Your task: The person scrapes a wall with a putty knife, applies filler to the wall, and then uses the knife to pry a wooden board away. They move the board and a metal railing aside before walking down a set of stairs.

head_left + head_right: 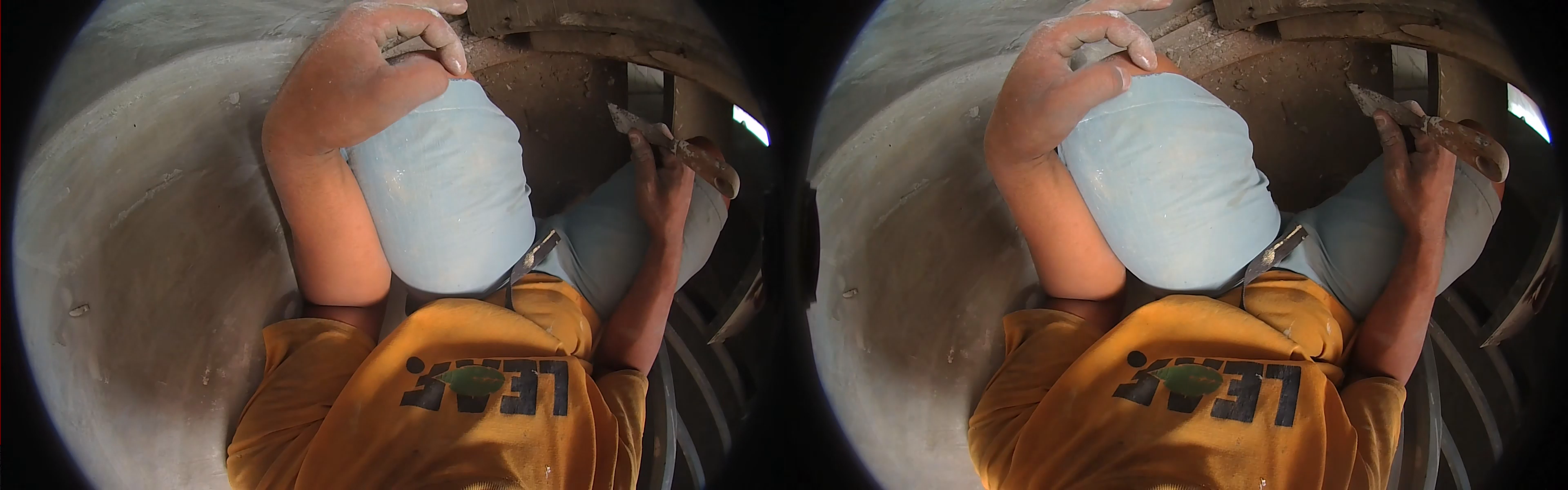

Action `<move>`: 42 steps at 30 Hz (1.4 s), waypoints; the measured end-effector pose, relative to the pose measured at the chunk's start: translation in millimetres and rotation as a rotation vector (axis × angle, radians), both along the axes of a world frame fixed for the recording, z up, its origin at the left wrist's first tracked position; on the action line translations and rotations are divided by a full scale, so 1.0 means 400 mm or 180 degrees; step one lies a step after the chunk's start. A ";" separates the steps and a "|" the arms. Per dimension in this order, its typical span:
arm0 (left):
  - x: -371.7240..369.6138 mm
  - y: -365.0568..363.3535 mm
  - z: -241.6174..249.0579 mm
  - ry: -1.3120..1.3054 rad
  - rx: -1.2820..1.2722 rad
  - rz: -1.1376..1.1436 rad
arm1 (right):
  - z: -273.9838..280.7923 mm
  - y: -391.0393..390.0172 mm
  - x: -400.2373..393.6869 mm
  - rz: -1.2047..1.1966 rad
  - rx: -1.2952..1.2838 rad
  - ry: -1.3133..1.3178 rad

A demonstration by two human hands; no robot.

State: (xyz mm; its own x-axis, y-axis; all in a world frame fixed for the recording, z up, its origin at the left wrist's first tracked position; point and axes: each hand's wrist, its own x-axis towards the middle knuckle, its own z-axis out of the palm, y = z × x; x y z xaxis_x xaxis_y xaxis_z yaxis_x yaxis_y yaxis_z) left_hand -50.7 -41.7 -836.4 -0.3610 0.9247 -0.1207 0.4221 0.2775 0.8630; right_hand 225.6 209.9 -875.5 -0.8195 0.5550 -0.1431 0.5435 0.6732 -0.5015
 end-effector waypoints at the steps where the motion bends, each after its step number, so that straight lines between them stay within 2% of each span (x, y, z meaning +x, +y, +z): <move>1: -0.002 -0.001 -0.005 0.0174 0.0189 -0.0142 | -0.006 0.002 0.004 0.0000 -0.0004 0.0000; 5: 0.026 0.000 0.003 -0.0320 0.0387 0.0223 | -0.017 0.009 0.012 0.0028 0.0179 0.0084; 11: 0.039 0.006 0.051 0.0216 -0.0272 0.0274 | -0.021 0.011 0.015 0.0028 0.0162 0.0039; 13: 0.010 0.000 0.045 0.0455 -0.0078 -0.0236 | -0.021 0.010 0.015 0.0034 0.0199 0.0041; 14: 0.024 0.006 0.047 0.0461 -0.0076 -0.0241 | -0.018 0.008 0.014 0.0037 0.0227 0.0038; 16: 0.068 0.020 0.048 0.0501 -0.0259 0.0397 | -0.018 0.010 0.014 0.0025 0.0255 0.0060; 19: 0.055 0.013 0.031 0.0304 -0.0161 0.0365 | -0.016 0.011 0.022 -0.0009 0.0176 0.0034; 23: 0.022 -0.009 0.012 0.0233 -0.0126 0.0440 | 0.005 0.009 0.012 -0.0165 -0.0231 0.0275; 25: 0.016 -0.006 0.037 0.0108 -0.0411 0.0862 | 0.015 0.018 0.013 -0.0161 -0.0401 0.0494; 27: 0.000 -0.013 0.045 0.0094 -0.0410 0.0961 | 0.032 0.030 0.012 -0.0506 -0.1375 0.0640; 31: -0.003 0.003 0.112 -0.0169 -0.0151 0.1420 | 0.053 0.048 -0.036 -0.0375 -0.1321 0.1073; 34: -0.016 -0.013 0.139 0.0053 0.0226 0.1502 | 0.039 0.034 -0.103 -0.0463 -0.1400 0.1708; 35: -0.013 -0.016 0.139 0.0069 0.0269 0.1498 | 0.022 0.033 -0.101 -0.0451 -0.1364 0.1736; 37: -0.008 -0.026 0.126 0.0280 0.0487 0.1572 | -0.008 0.037 -0.091 -0.0492 -0.1205 0.1007; 38: 0.001 -0.021 0.121 0.0303 0.0533 0.1572 | -0.004 0.029 -0.083 -0.0440 -0.1377 0.0912; 42: 0.080 0.033 0.080 0.0114 0.0296 0.1352 | 0.012 -0.029 -0.079 -0.0469 -0.1766 0.1225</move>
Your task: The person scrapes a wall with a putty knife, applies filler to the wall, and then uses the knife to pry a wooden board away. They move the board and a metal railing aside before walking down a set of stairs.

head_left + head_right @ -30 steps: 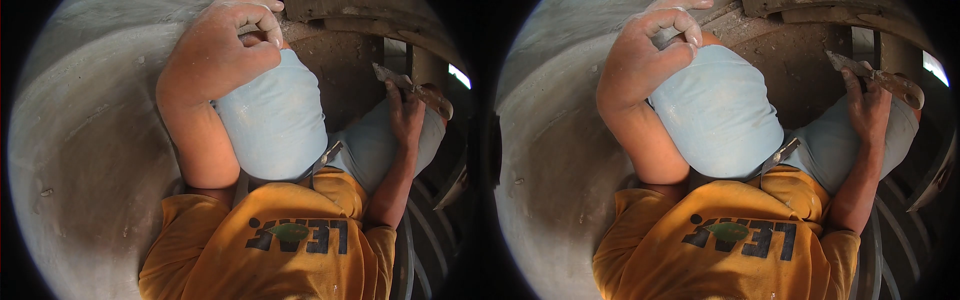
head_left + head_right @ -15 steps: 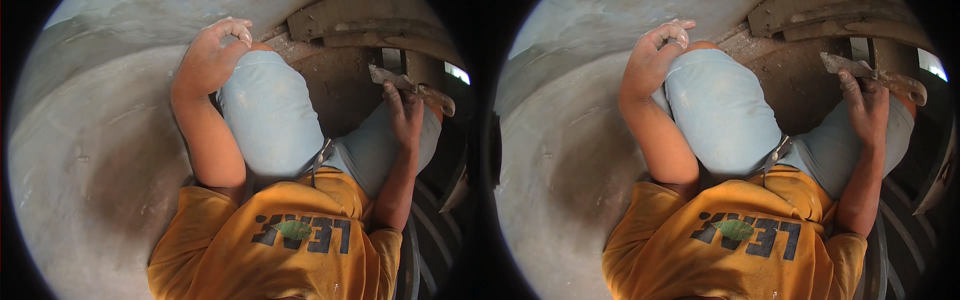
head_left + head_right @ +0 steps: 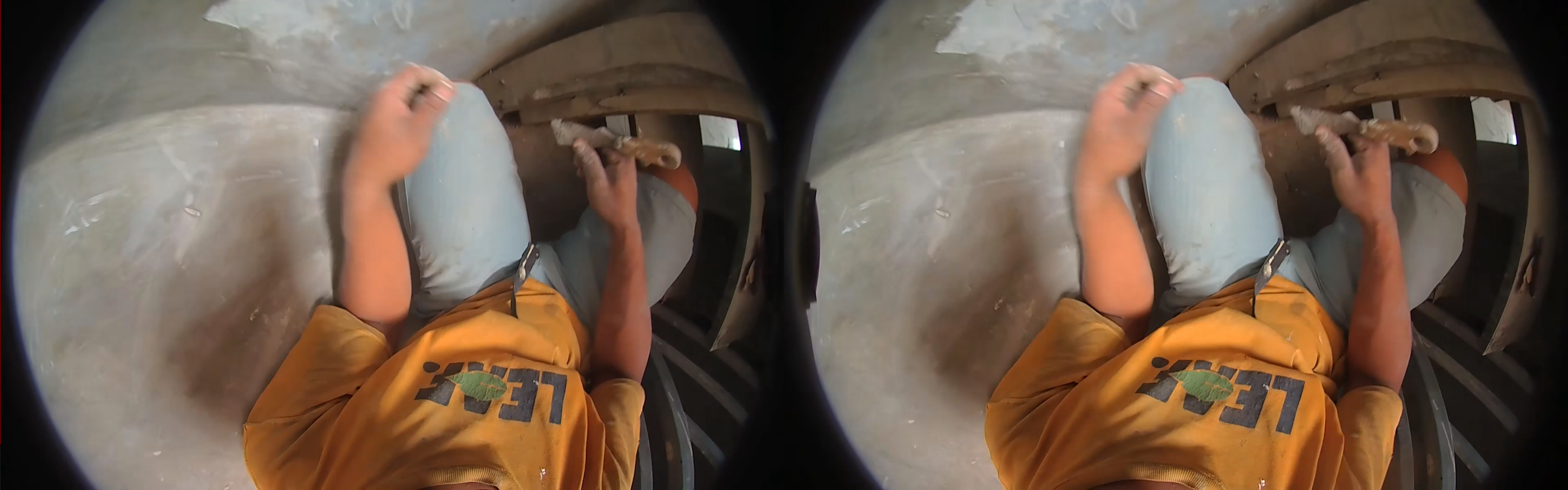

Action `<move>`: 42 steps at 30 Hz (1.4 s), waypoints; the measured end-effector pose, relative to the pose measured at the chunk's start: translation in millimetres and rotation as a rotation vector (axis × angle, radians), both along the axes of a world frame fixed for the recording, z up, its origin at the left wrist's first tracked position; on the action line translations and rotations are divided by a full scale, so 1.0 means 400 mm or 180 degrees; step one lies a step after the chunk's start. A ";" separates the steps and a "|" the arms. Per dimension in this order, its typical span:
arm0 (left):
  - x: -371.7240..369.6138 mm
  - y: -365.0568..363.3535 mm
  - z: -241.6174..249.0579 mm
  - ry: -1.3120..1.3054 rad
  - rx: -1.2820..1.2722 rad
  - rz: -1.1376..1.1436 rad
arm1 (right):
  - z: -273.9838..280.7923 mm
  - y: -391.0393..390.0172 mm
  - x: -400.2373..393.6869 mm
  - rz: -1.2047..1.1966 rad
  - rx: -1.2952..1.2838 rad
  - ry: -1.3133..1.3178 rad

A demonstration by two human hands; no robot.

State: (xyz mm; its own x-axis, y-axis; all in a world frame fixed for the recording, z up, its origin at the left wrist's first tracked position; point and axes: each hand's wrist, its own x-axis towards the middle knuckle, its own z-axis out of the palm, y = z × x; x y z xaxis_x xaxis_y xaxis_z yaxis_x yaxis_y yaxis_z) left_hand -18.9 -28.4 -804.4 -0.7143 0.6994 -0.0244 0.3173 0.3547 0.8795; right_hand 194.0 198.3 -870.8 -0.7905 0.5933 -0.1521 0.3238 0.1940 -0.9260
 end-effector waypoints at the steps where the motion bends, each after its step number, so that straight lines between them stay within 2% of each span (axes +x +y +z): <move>1: 0.031 0.029 -0.016 -0.0080 0.0162 -0.0105 | -0.002 -0.002 -0.002 0.0214 0.0390 0.0092; 2: 0.065 0.061 -0.031 -0.0160 0.0329 -0.0223 | -0.003 -0.003 -0.003 0.0413 0.0791 0.0177; 5: 0.155 0.149 -0.090 -0.0058 0.0497 -0.0262 | -0.003 -0.008 -0.010 0.0517 0.0638 0.0143; 6: 0.165 0.182 -0.132 0.0401 0.0630 -0.0305 | 0.011 0.005 -0.020 0.0500 0.0767 0.0238; 7: 0.174 0.194 -0.162 0.0793 0.0709 -0.0338 | 0.014 -0.003 -0.015 0.0505 0.0540 0.0191; 8: 0.172 0.198 -0.160 0.0822 0.0778 -0.0352 | 0.017 -0.004 -0.015 0.0504 0.0316 0.0131; 10: 0.162 0.194 -0.158 0.0086 0.0418 -0.0762 | 0.027 0.004 -0.016 0.0521 0.0486 0.0055; 13: 0.140 0.188 -0.160 0.0112 0.0547 -0.0799 | 0.018 0.005 -0.019 0.0554 0.0728 0.0038; 15: 0.131 0.186 -0.152 -0.0012 0.0592 -0.0785 | 0.017 0.007 -0.025 0.0332 -0.0214 0.0314; 17: 0.124 0.184 -0.154 -0.0021 0.0585 -0.0719 | -0.022 0.026 -0.024 0.0389 -0.0129 0.0502; 19: 0.125 0.181 -0.159 -0.0066 0.0603 -0.0623 | -0.024 0.034 -0.020 0.0091 -0.0878 0.0747; 20: 0.125 0.178 -0.160 0.0010 0.0580 -0.0600 | -0.028 0.038 -0.021 0.0121 -0.0828 0.0728; 22: 0.123 0.175 -0.158 0.0137 0.0582 -0.0570 | -0.039 0.047 -0.028 -0.0137 -0.0961 0.1408; 25: 0.131 0.168 -0.153 0.0153 0.0463 -0.0708 | -0.008 0.039 -0.041 -0.0427 -0.0882 0.1782; 27: 0.143 0.167 -0.145 0.0213 0.0365 -0.0707 | -0.019 0.054 -0.031 -0.0360 -0.0750 0.1716; 29: 0.152 0.164 -0.143 0.0276 0.0386 -0.0724 | -0.034 0.061 -0.023 -0.0352 -0.1099 0.1713; 31: 0.156 0.161 -0.149 0.0263 0.0357 -0.0651 | -0.035 0.067 -0.027 -0.0305 -0.1012 0.1857; 37: 0.175 0.148 -0.125 0.0219 0.0221 -0.0520 | -0.033 0.085 -0.006 0.0008 -0.1508 0.1433; 42: 0.190 0.148 -0.108 0.0201 0.0244 -0.0463 | -0.018 0.090 0.007 0.0078 -0.1470 0.1393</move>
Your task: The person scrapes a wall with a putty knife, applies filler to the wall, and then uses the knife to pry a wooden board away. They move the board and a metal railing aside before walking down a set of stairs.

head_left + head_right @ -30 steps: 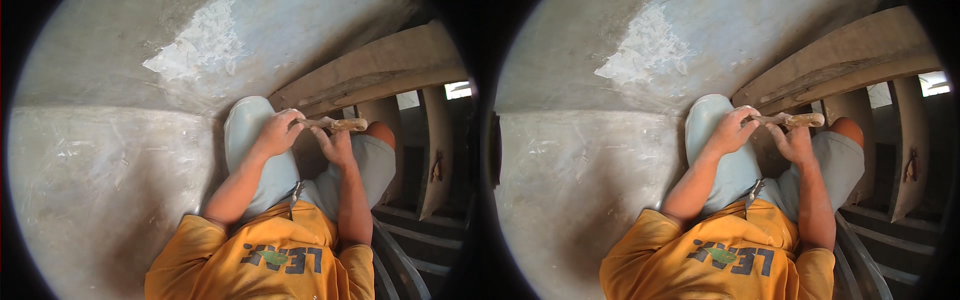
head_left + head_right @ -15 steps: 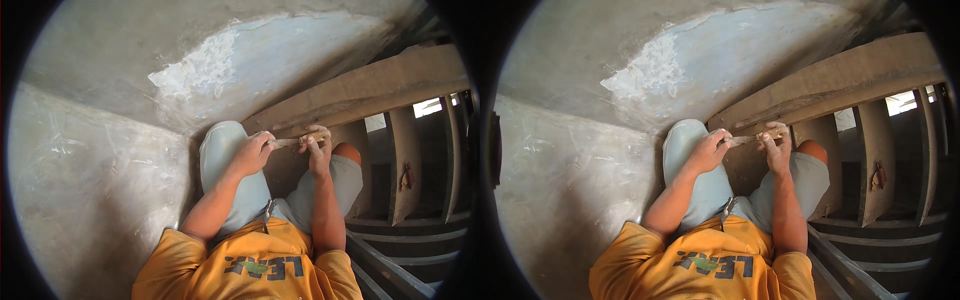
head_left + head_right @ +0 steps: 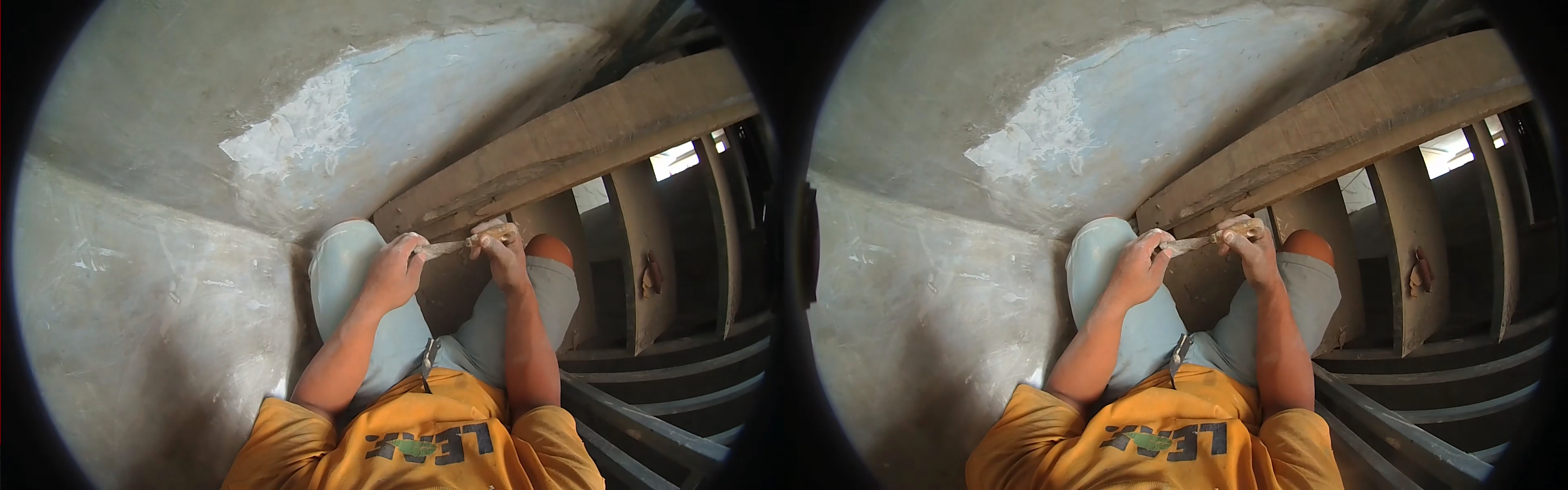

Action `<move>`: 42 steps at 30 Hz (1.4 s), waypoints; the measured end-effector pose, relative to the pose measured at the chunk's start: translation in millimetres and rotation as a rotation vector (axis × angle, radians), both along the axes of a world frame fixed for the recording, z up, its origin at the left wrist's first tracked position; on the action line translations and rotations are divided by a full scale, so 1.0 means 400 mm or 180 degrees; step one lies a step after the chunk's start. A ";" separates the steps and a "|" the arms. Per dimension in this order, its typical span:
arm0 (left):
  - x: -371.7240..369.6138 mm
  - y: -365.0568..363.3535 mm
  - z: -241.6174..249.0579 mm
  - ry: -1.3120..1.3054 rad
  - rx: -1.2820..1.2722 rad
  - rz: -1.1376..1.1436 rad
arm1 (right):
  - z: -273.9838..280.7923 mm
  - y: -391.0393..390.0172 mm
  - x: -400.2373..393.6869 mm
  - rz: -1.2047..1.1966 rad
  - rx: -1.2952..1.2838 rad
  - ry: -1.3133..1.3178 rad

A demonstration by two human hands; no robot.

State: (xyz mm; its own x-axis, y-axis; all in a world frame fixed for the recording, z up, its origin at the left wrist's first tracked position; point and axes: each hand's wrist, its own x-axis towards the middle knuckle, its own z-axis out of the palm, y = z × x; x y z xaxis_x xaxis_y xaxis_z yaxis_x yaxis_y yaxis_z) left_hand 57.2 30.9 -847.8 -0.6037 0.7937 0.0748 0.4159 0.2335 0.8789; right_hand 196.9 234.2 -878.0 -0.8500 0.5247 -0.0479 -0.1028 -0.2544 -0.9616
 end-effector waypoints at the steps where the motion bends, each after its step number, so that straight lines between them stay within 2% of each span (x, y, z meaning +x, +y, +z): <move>1: 0.003 0.002 0.001 -0.0038 0.0000 0.0041 | 0.004 -0.001 0.004 0.0058 -0.0107 -0.0019; 3: 0.008 0.006 -0.005 -0.0085 -0.0006 0.0085 | 0.025 -0.001 0.013 0.0250 -0.0207 -0.0066; 5: 0.008 0.016 -0.019 -0.0009 0.0422 0.0270 | 0.047 0.000 0.023 0.0456 -0.0307 -0.0109; 8: 0.010 0.027 -0.024 -0.0209 0.0559 0.0561 | 0.060 0.002 0.031 0.1145 -0.0497 0.0211; 12: 0.008 0.036 -0.027 0.0129 0.0839 0.0690 | 0.077 0.007 0.051 0.1422 -0.0966 0.0305; 14: 0.007 0.035 -0.024 0.0021 0.0819 0.0765 | 0.094 0.011 0.055 0.1474 -0.1148 0.0012; 15: 0.007 0.036 -0.020 -0.0081 0.0808 0.0854 | 0.093 0.011 0.054 0.1466 -0.1151 0.0012; 17: 0.005 0.033 -0.023 -0.0165 0.0864 0.0888 | 0.088 0.003 0.048 0.1416 -0.0538 -0.0658; 20: -0.003 0.028 -0.033 -0.0102 0.0731 0.0888 | 0.078 -0.034 0.023 0.1466 -0.0477 -0.0884; 21: 0.000 0.029 -0.023 0.0041 0.0832 0.1227 | 0.077 -0.059 0.011 0.1457 -0.0467 -0.0884; 22: 0.001 0.031 -0.016 0.0187 0.0935 0.1569 | 0.077 -0.094 -0.003 0.1137 -0.0334 -0.0885; 24: -0.021 0.018 -0.045 0.0261 0.1124 0.1714 | 0.079 -0.173 -0.049 0.0427 -0.0085 -0.0886; 25: -0.029 0.011 -0.057 0.0327 0.1292 0.1861 | 0.068 -0.201 -0.080 0.0424 -0.0089 -0.0878; 27: -0.029 0.014 -0.063 0.0166 0.1338 0.1908 | 0.037 -0.239 -0.154 -0.0519 -0.0389 -0.1056; 28: -0.028 0.014 -0.070 0.0185 0.1324 0.1882 | 0.078 -0.266 -0.202 -0.0526 -0.0397 -0.1039; 30: -0.028 0.013 -0.072 0.0222 0.1296 0.1842 | 0.197 -0.293 -0.296 -0.1246 -0.1005 -0.1043; 31: -0.027 0.012 -0.070 0.0291 0.1269 0.1815 | 0.120 -0.263 -0.343 -0.1249 -0.1029 -0.1033; 32: -0.027 0.011 -0.068 0.0359 0.1243 0.1790 | -0.020 -0.223 -0.403 -0.1659 -0.0197 -0.0951; 33: -0.027 0.013 -0.066 0.0375 0.1236 0.1785 | -0.095 -0.194 -0.448 -0.2048 0.0648 -0.0855; 34: -0.024 0.012 -0.064 0.0380 0.1207 0.1773 | -0.073 -0.183 -0.469 -0.2046 0.0629 -0.0857; 36: -0.021 0.009 -0.062 0.0379 0.1159 0.1756 | -0.022 -0.170 -0.490 -0.2312 -0.0371 -0.1068; 37: -0.021 0.008 -0.062 0.0402 0.1132 0.1770 | -0.027 -0.173 -0.487 -0.2318 -0.0383 -0.1079; 39: -0.025 0.008 -0.061 0.0433 0.1101 0.1771 | -0.063 -0.167 -0.483 -0.2324 0.0293 -0.1173; 42: -0.023 0.019 -0.062 0.0343 0.0979 0.1780 | -0.104 -0.130 -0.472 -0.2130 0.0265 -0.1201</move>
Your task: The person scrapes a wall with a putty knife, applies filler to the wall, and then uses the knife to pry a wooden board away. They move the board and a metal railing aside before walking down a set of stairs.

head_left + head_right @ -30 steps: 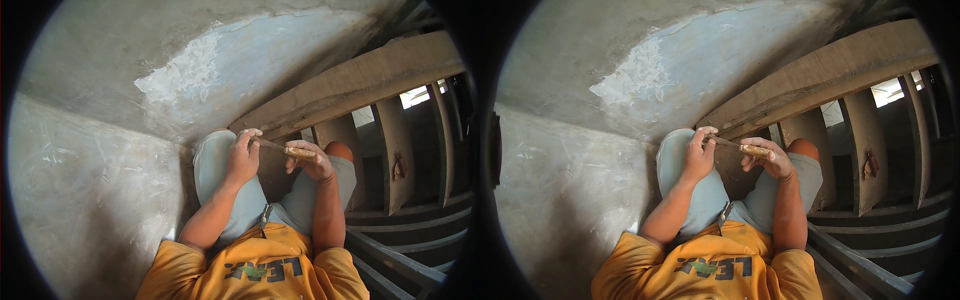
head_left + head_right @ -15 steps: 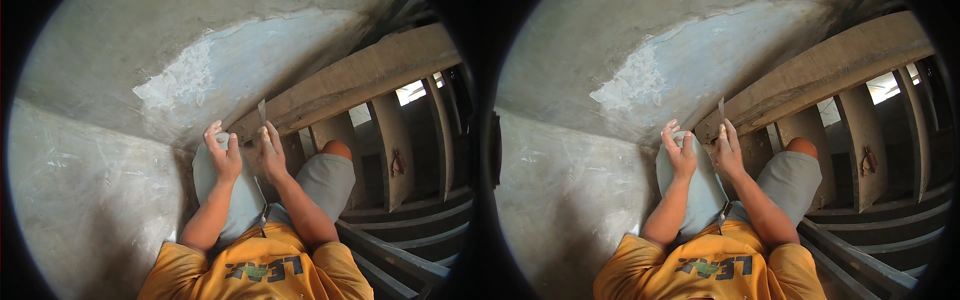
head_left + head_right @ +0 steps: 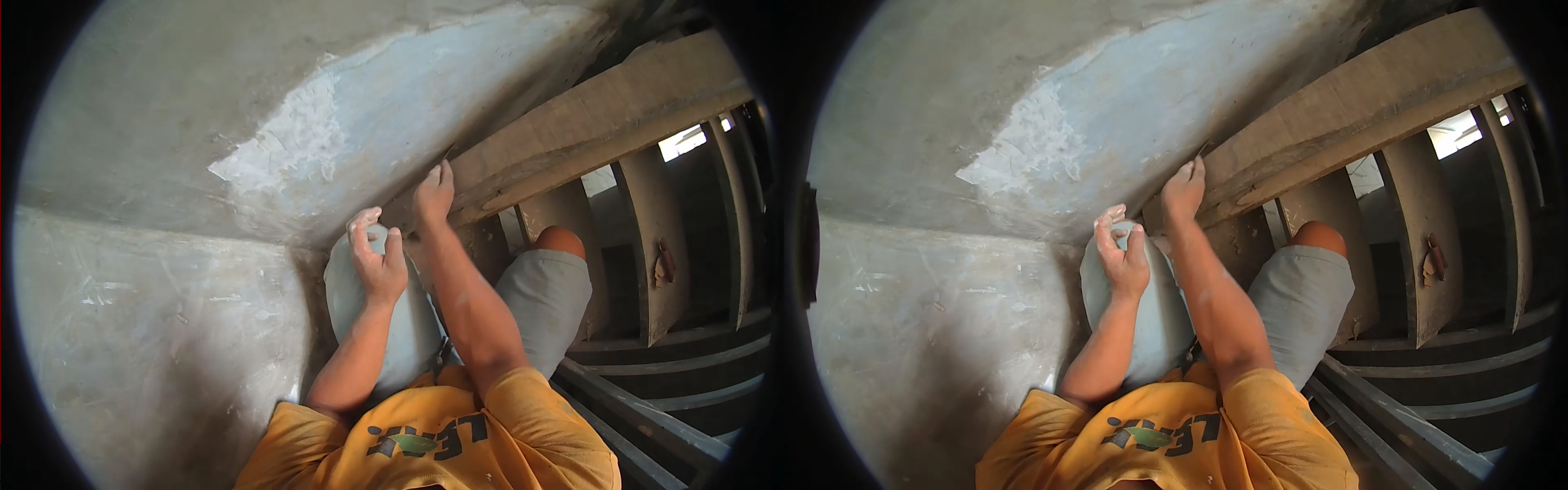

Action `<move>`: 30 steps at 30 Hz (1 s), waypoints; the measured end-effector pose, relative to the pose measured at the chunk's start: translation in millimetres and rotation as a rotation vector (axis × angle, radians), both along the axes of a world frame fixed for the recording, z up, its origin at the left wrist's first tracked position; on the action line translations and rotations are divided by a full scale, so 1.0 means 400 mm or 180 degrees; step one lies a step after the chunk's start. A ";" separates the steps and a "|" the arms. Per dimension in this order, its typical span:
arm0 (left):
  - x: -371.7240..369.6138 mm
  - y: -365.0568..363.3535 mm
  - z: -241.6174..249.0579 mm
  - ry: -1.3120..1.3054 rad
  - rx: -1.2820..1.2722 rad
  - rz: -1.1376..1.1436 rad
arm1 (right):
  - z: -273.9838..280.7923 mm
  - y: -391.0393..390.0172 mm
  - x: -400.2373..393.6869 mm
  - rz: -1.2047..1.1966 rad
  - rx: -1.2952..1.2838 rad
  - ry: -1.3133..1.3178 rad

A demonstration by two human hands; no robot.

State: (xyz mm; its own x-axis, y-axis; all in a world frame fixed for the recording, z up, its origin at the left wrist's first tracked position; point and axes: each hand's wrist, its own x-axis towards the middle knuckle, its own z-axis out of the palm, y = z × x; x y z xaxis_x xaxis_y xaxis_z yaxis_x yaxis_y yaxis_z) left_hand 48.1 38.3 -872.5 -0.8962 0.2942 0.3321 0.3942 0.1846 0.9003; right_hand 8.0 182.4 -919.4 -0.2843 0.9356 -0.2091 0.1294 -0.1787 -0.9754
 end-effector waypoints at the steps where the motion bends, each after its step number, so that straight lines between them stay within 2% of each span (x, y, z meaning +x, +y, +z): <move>1: 0.003 0.002 -0.003 -0.0060 0.0038 -0.0008 | -0.014 0.009 -0.004 0.0006 -0.0040 -0.0040; 3: -0.005 0.003 -0.005 -0.0070 0.0052 -0.0045 | 0.008 0.037 -0.049 -0.0213 -0.0693 0.0129; 5: -0.009 0.008 -0.008 0.0001 0.0044 -0.0064 | 0.009 0.003 -0.030 -0.0214 -0.0715 0.0086; 7: -0.028 0.015 -0.018 0.0036 0.0059 -0.0090 | -0.003 -0.028 0.000 0.0068 -0.0057 0.0008; 9: -0.020 0.015 -0.028 0.0014 0.0050 -0.0087 | 0.014 -0.019 0.006 0.0083 -0.0097 -0.0079; 11: -0.036 0.017 -0.030 -0.0222 0.0067 -0.0127 | 0.052 0.003 -0.019 -0.0214 -0.0825 0.0108; 12: -0.041 0.018 -0.030 -0.0052 -0.0053 -0.0085 | 0.080 -0.014 -0.021 -0.0223 -0.0823 0.0152; 14: -0.050 0.016 -0.030 0.0024 0.0019 -0.0116 | 0.115 -0.059 -0.007 -0.0353 0.1123 0.0392; 17: -0.043 0.015 -0.036 0.0206 0.0085 -0.0113 | 0.106 0.014 -0.008 -0.0437 0.1291 0.0143; 18: -0.042 0.011 -0.033 0.0084 0.0033 -0.0089 | 0.122 0.064 -0.015 -0.0575 0.0540 0.0333; 22: -0.059 0.022 -0.037 0.0110 0.0085 -0.0065 | 0.185 0.057 0.020 -0.0175 0.1229 0.0232; 25: -0.044 0.030 -0.022 -0.0098 0.0109 -0.0041 | 0.159 0.075 0.067 -0.0018 0.0927 0.0321; 26: -0.043 0.033 -0.026 -0.0072 0.0115 -0.0063 | 0.170 0.094 0.063 -0.0081 0.0720 0.0119; 29: -0.051 0.038 -0.026 0.0149 0.0135 -0.0105 | 0.199 0.068 0.060 0.0079 0.0838 0.0348; 30: -0.052 0.039 -0.027 0.0146 0.0136 -0.0110 | 0.210 0.036 0.061 0.0095 0.1366 0.0381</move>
State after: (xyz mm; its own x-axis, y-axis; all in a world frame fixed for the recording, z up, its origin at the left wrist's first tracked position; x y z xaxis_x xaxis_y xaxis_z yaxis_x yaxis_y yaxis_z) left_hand 27.3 53.8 -883.2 -0.8693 0.3094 0.3855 0.4408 0.1321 0.8878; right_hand 32.3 196.7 -835.6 -0.3110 0.9215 0.2325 0.0101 0.2478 -0.9688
